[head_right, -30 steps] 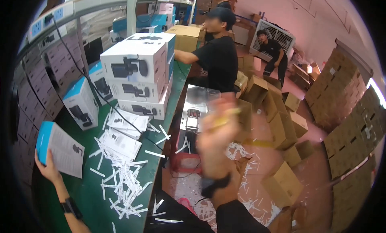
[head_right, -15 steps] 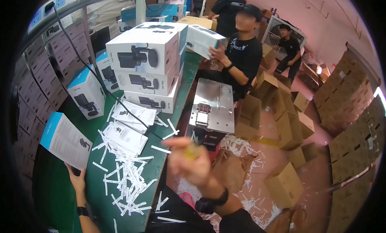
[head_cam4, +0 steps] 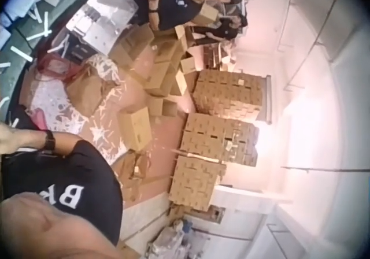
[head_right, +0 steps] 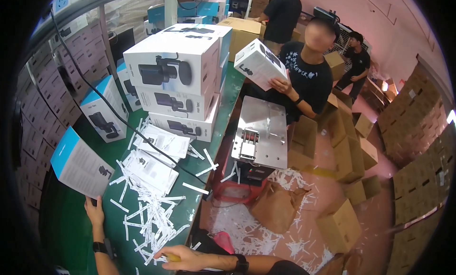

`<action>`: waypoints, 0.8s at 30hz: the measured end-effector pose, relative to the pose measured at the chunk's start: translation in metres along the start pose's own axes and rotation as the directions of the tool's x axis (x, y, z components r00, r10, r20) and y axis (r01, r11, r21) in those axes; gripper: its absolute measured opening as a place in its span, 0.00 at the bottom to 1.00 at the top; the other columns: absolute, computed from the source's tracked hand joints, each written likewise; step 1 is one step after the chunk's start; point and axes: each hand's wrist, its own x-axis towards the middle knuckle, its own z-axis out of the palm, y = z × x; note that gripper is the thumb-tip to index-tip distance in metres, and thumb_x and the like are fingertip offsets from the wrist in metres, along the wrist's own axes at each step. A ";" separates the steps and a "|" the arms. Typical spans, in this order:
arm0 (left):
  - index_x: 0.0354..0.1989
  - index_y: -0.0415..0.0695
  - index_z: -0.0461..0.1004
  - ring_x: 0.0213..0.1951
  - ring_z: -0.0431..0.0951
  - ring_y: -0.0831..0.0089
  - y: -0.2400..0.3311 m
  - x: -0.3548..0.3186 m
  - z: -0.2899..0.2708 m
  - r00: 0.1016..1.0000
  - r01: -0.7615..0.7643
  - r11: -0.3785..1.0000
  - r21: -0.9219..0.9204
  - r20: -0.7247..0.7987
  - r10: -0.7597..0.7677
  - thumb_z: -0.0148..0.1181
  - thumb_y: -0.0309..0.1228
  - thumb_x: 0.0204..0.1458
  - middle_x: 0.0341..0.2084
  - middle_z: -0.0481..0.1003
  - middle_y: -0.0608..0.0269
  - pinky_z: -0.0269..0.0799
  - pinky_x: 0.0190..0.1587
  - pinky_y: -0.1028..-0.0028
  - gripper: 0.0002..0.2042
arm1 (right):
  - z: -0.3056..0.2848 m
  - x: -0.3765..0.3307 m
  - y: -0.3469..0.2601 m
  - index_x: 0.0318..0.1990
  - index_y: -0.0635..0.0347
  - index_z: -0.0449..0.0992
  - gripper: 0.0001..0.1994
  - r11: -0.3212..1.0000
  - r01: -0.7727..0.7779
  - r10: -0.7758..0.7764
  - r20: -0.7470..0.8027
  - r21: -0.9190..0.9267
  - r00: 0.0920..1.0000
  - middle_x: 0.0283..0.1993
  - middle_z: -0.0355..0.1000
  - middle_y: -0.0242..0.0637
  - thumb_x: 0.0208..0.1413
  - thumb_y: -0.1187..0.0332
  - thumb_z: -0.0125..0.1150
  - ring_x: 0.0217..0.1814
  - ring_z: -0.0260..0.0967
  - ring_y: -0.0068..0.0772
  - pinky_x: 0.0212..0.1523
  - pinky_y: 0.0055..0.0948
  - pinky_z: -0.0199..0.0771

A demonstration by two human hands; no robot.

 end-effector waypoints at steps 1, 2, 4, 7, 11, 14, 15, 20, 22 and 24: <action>0.65 0.38 0.60 0.61 0.62 0.43 0.003 0.005 0.001 1.000 -0.020 0.994 0.112 0.006 0.019 0.60 0.45 0.54 0.60 0.64 0.40 0.58 0.63 0.59 0.34 | 0.001 0.001 0.001 0.59 0.57 0.69 0.21 1.000 0.004 -0.004 0.004 0.001 1.000 0.25 0.62 0.24 0.62 0.60 0.56 0.27 0.60 0.19 0.31 0.24 0.63; 0.64 0.38 0.61 0.62 0.60 0.41 0.005 0.009 0.003 0.999 -0.040 0.974 0.222 0.013 0.038 0.60 0.46 0.54 0.62 0.63 0.44 0.57 0.64 0.58 0.34 | 0.002 0.003 0.002 0.56 0.58 0.71 0.19 0.999 0.037 -0.036 -0.028 0.019 0.999 0.24 0.63 0.26 0.61 0.60 0.57 0.25 0.62 0.22 0.30 0.25 0.64; 0.64 0.42 0.62 0.66 0.56 0.42 0.009 0.018 0.011 0.998 -0.042 0.972 0.232 0.049 0.032 0.57 0.49 0.55 0.66 0.58 0.49 0.51 0.65 0.48 0.32 | 0.002 0.006 0.000 0.53 0.58 0.73 0.17 0.997 0.073 -0.071 -0.063 0.032 0.995 0.23 0.65 0.29 0.60 0.61 0.58 0.23 0.63 0.25 0.29 0.27 0.65; 0.65 0.50 0.63 0.71 0.44 0.47 0.045 0.022 0.022 0.984 0.108 0.931 0.348 0.097 -0.151 0.47 0.54 0.59 0.70 0.51 0.54 0.38 0.62 0.30 0.30 | 0.008 0.008 -0.009 0.44 0.60 0.73 0.13 0.995 -0.102 0.102 -0.002 0.004 0.995 0.22 0.57 0.31 0.52 0.68 0.65 0.24 0.53 0.20 0.25 0.28 0.59; 0.64 0.55 0.65 0.70 0.46 0.47 0.069 0.012 0.017 0.981 0.051 0.905 0.422 0.147 -0.124 0.41 0.51 0.62 0.69 0.52 0.53 0.39 0.63 0.32 0.25 | 0.023 0.013 0.016 0.41 0.61 0.73 0.11 0.985 -0.019 0.009 -0.058 -0.174 0.998 0.22 0.63 0.38 0.54 0.65 0.61 0.23 0.62 0.33 0.26 0.35 0.64; 0.63 0.55 0.67 0.69 0.49 0.48 0.070 0.005 0.014 0.989 -0.011 0.925 0.381 0.139 -0.045 0.41 0.51 0.62 0.67 0.57 0.53 0.40 0.64 0.35 0.25 | 0.041 0.018 0.020 0.39 0.58 0.74 0.09 0.910 -0.076 -0.019 -0.225 -0.407 0.974 0.24 0.70 0.47 0.56 0.63 0.56 0.25 0.71 0.46 0.27 0.42 0.68; 0.61 0.47 0.68 0.67 0.54 0.47 0.071 -0.001 0.010 0.994 -0.039 0.946 0.322 0.112 0.003 0.46 0.45 0.62 0.63 0.62 0.48 0.45 0.66 0.43 0.23 | 0.045 0.024 0.018 0.38 0.55 0.75 0.09 0.870 -0.034 -0.097 -0.237 -0.492 0.967 0.27 0.72 0.51 0.56 0.62 0.52 0.29 0.73 0.55 0.28 0.48 0.70; 0.61 0.31 0.61 0.63 0.59 0.45 0.049 -0.034 0.014 0.877 -0.480 0.874 -0.079 0.003 0.481 0.55 0.27 0.55 0.60 0.63 0.41 0.53 0.65 0.55 0.25 | 0.050 0.032 0.042 0.37 0.55 0.74 0.08 0.814 0.014 -0.155 -0.195 -0.581 0.969 0.23 0.71 0.48 0.57 0.62 0.54 0.24 0.72 0.54 0.24 0.47 0.69; 0.63 0.32 0.59 0.62 0.63 0.50 0.075 -0.065 -0.010 0.823 -0.563 0.807 -0.176 -0.035 0.567 0.54 0.24 0.53 0.60 0.64 0.42 0.54 0.65 0.57 0.27 | 0.049 0.032 0.049 0.36 0.56 0.74 0.08 0.808 0.089 -0.235 -0.181 -0.583 0.955 0.23 0.71 0.46 0.58 0.62 0.55 0.22 0.71 0.52 0.22 0.44 0.68; 0.65 0.36 0.58 0.58 0.69 0.59 0.054 -0.099 -0.012 0.903 -0.340 0.713 -0.613 -0.002 0.429 0.53 0.22 0.56 0.58 0.67 0.45 0.61 0.62 0.63 0.27 | 0.049 0.031 0.050 0.37 0.57 0.75 0.07 0.784 0.156 -0.294 -0.137 -0.600 0.946 0.22 0.71 0.45 0.57 0.64 0.58 0.20 0.70 0.50 0.20 0.42 0.68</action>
